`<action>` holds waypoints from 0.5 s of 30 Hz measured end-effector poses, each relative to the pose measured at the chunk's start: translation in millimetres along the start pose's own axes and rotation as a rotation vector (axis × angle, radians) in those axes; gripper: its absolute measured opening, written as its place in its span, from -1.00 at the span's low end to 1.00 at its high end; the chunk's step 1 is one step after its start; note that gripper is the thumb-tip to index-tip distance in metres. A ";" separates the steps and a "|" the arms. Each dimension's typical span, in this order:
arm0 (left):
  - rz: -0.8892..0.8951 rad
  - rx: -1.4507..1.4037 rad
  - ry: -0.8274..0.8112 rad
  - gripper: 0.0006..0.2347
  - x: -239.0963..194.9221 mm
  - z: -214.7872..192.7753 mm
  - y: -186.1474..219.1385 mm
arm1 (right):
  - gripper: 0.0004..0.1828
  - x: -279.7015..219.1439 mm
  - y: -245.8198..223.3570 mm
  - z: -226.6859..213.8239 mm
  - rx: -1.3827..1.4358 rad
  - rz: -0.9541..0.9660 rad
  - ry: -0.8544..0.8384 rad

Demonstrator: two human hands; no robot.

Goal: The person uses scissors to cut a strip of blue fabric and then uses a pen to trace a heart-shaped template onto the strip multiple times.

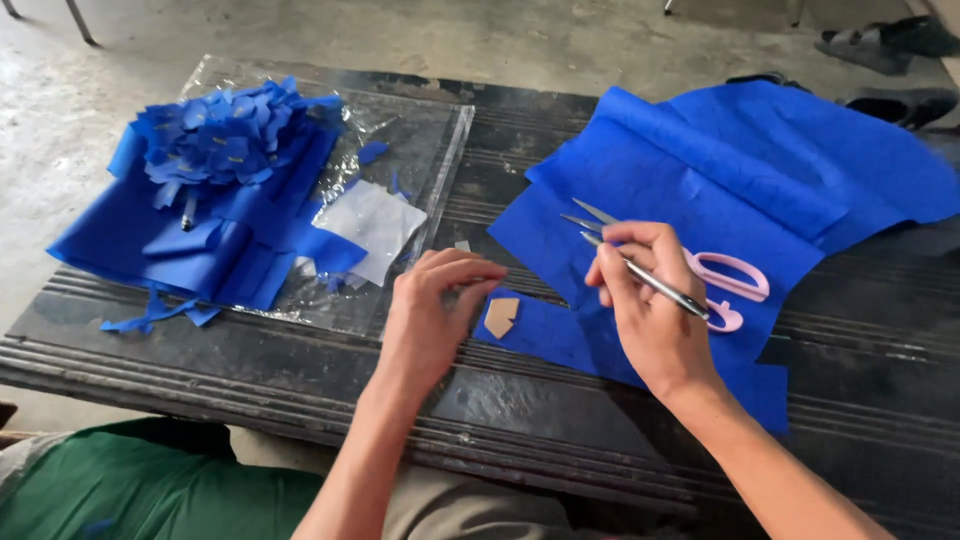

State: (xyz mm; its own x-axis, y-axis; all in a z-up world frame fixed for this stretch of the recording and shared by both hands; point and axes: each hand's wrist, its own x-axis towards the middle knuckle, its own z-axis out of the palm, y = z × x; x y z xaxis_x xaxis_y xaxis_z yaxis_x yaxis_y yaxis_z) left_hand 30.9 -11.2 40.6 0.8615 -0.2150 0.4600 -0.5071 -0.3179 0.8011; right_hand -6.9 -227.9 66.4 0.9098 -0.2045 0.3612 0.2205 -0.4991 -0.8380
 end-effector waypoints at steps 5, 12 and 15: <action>0.009 0.059 -0.072 -0.93 -7.2 -1.7 -15.2 | -0.77 -12.1 -5.1 8.2 0.155 0.163 -0.070; 0.013 0.189 -0.306 -0.92 -8.4 -6.4 -6.3 | -0.84 -14.2 -2.5 18.5 -0.043 0.364 -0.090; 0.049 0.209 -0.305 -0.94 -8.1 -4.9 -17.7 | -0.84 -17.7 6.9 23.6 0.054 0.349 -0.128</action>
State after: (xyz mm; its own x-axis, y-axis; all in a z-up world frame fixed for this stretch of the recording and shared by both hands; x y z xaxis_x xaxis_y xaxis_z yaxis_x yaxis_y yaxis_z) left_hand 33.0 0.7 24.5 0.8045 -0.4898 0.3358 -0.5693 -0.4751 0.6709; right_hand -13.1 -207.8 44.6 0.9693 -0.2460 -0.0013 -0.0958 -0.3724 -0.9231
